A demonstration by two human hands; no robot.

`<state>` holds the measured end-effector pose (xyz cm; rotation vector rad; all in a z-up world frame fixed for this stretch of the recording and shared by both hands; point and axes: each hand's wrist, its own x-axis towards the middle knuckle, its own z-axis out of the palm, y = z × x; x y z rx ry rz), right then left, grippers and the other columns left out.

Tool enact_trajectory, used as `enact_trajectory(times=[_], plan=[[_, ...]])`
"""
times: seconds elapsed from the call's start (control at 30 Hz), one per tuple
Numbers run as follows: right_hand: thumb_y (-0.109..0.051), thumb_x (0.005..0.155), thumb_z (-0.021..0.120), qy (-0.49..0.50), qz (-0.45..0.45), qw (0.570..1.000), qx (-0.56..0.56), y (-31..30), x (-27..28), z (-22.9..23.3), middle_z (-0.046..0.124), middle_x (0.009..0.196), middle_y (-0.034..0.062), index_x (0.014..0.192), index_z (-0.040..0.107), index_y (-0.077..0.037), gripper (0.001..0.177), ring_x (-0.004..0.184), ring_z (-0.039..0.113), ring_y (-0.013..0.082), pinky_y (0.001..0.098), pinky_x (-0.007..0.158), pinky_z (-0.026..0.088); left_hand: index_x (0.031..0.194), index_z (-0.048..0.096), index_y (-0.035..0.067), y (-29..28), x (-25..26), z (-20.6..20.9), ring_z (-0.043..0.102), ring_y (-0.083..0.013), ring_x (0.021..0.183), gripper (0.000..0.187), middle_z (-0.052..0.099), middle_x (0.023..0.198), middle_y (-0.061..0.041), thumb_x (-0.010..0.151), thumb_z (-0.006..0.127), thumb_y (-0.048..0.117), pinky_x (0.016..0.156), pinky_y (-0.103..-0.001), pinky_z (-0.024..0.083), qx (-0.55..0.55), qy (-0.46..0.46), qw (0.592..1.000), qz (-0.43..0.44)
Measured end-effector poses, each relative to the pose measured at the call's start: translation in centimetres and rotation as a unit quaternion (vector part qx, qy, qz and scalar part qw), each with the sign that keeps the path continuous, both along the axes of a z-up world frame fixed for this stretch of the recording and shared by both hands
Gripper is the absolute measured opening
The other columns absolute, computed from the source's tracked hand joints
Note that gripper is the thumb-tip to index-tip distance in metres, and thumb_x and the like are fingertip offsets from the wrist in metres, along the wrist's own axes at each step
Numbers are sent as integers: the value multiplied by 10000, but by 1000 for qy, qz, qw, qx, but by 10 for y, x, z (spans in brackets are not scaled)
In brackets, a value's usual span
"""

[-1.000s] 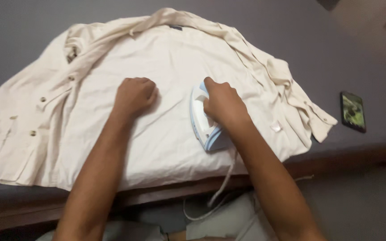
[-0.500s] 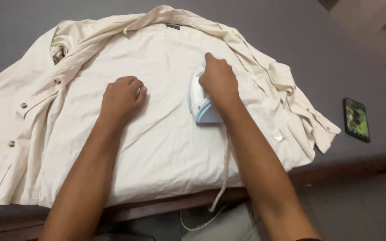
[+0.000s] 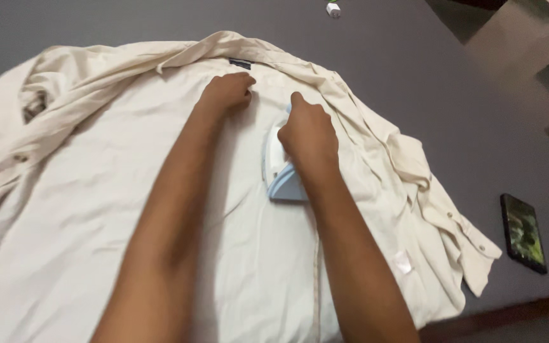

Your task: The person irons a light-colored shirt laid flat on a gray surface. They use a handheld electric iron with their right hand and smooth the fabric with their left hand, moving the iron across the front and collar areas.

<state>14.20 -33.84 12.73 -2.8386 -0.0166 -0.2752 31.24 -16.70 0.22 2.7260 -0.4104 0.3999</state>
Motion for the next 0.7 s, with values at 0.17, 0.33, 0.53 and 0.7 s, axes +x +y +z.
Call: enact_trajectory(times=[0.17, 0.33, 0.53, 0.7], plan=[[-25, 807, 595, 9, 2, 1000, -5, 2, 3, 1, 711, 1064, 232, 1294, 581, -115, 495, 1036, 678, 414, 532, 842, 545, 1257, 655, 193, -9, 29, -28, 521, -253, 1346, 377, 602, 1389, -78, 913, 508, 237, 1108, -569, 341, -19, 23, 999, 43], [-37, 805, 607, -58, 86, 995, -8, -9, 32, -14, 713, 1068, 236, 1175, 665, -80, 377, 1020, 684, 437, 542, 854, 531, 1426, 573, 106, 26, 4, -28, 446, -359, 1399, 480, 488, 1514, -229, 965, 510, 227, 1059, -592, 324, -60, -130, 990, -3], [-71, 680, 740, -67, 185, 980, -24, -15, 100, -22, 698, 1097, 247, 1176, 678, -65, 500, 1015, 663, 434, 474, 873, 527, 1452, 577, 72, 99, -128, -2, 508, -372, 1349, 453, 530, 1508, -231, 1027, 542, 223, 1104, -552, 353, -55, -112, 992, 3], [-94, 773, 755, -76, 241, 968, 5, -12, 158, -38, 715, 1175, 208, 1245, 678, -46, 480, 1050, 697, 379, 436, 895, 547, 1354, 649, 41, 133, -243, -2, 527, -407, 1318, 395, 575, 1429, -253, 1041, 553, 261, 1071, -557, 371, -75, -106, 985, 110]])
